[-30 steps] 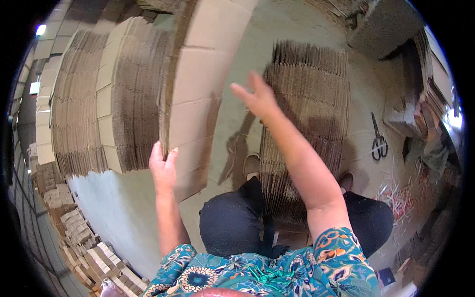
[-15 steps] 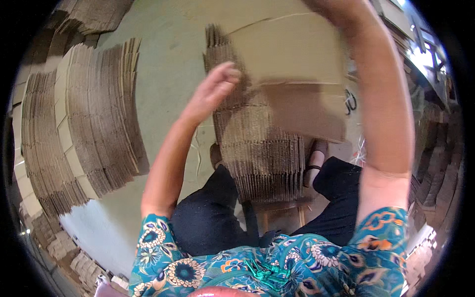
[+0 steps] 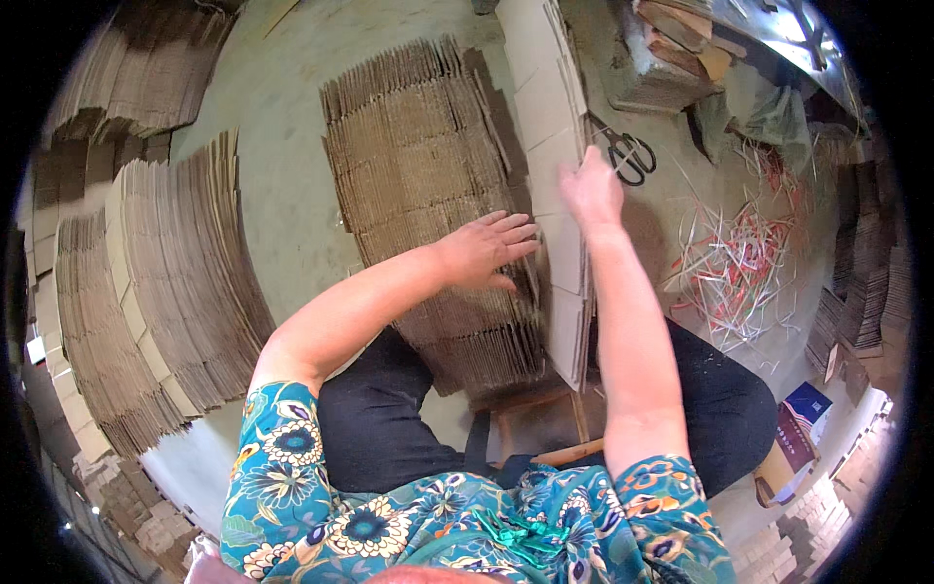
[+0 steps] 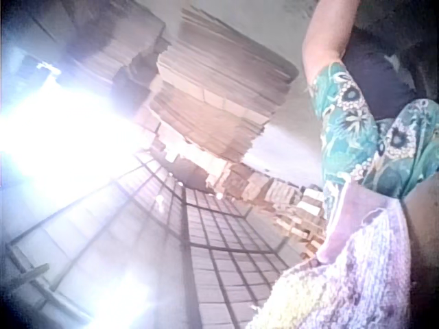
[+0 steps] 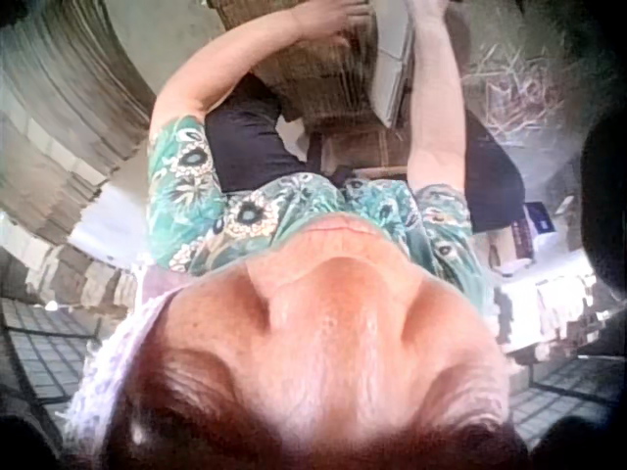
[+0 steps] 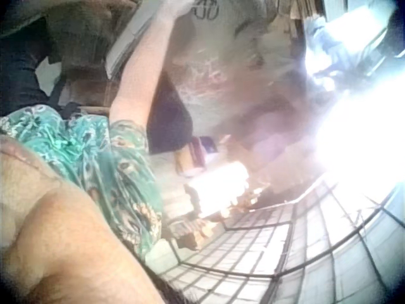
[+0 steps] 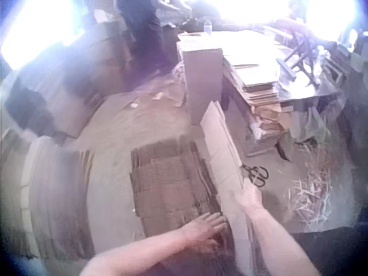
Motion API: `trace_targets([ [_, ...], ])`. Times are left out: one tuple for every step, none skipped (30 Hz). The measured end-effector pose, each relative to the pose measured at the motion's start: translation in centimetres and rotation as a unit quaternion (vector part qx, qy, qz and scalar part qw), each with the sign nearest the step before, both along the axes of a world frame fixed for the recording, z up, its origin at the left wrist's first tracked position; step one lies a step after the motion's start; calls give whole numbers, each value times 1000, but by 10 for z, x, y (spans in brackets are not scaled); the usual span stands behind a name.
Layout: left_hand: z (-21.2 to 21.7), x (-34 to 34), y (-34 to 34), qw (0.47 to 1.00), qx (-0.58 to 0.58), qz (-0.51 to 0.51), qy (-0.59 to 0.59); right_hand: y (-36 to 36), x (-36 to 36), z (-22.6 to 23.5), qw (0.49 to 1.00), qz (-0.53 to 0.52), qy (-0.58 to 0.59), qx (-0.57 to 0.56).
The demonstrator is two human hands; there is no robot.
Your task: The person gathers stacks of flat cardboard sheets, aligns them, and ties them into bundles using white plastic straps. They use scissors to cut the straps and place the finished bundles aside.
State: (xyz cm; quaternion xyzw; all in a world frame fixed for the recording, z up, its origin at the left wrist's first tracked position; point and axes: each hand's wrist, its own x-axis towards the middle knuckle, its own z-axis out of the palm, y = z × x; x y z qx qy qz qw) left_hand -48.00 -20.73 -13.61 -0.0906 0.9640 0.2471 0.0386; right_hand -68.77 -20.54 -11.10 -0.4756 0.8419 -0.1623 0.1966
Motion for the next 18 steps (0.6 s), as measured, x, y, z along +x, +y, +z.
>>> trace_targets([
  [-5,1,-2,1000,-14,-4,-8,4,4,-8,1000,-1,3,2],
  [-11,1,-2,1000,-24,-9,-9,10,6,-18,1000,-2,13,8],
  [-16,0,-1,999,-34,-12,-10,17,9,-27,1000,-2,23,14],
  [-18,1,-5,999,-36,-20,-24,22,15,-36,999,17,23,14],
  [-21,0,-4,999,-33,-27,-34,30,19,-42,999,36,27,19],
  [-24,-1,-4,998,-30,-34,-44,34,25,-48,999,42,15,25],
  [-25,-3,-5,999,-21,-29,-23,37,30,-56,998,51,2,44],
  [-26,-3,-5,1000,-12,-25,-3,38,40,-61,996,54,-10,68],
  [-26,-4,-6,1000,-3,-20,16,38,47,-66,994,58,-22,92],
  [-27,-2,-6,998,36,4,56,39,48,-70,996,59,-26,63],
  [-26,1,-5,996,51,25,72,40,48,-75,997,61,-29,35],
  [-26,5,-5,993,66,45,87,41,49,-79,998,62,-32,6],
  [-24,8,-5,989,79,66,102,40,50,-80,997,63,-35,-4],
  [-27,10,-4,987,84,72,114,40,52,-81,997,63,-38,-14],
  [-29,10,-3,985,89,79,126,39,53,-81,997,63,-41,-25],
  [-30,11,-3,982,92,86,138,36,56,-80,997,62,-42,-27],
  [-31,13,-3,981,99,92,141,31,61,-78,997,60,-43,-30],
  [-31,15,-4,979,106,97,144,28,66,-78,997,58,-43,-32],
])
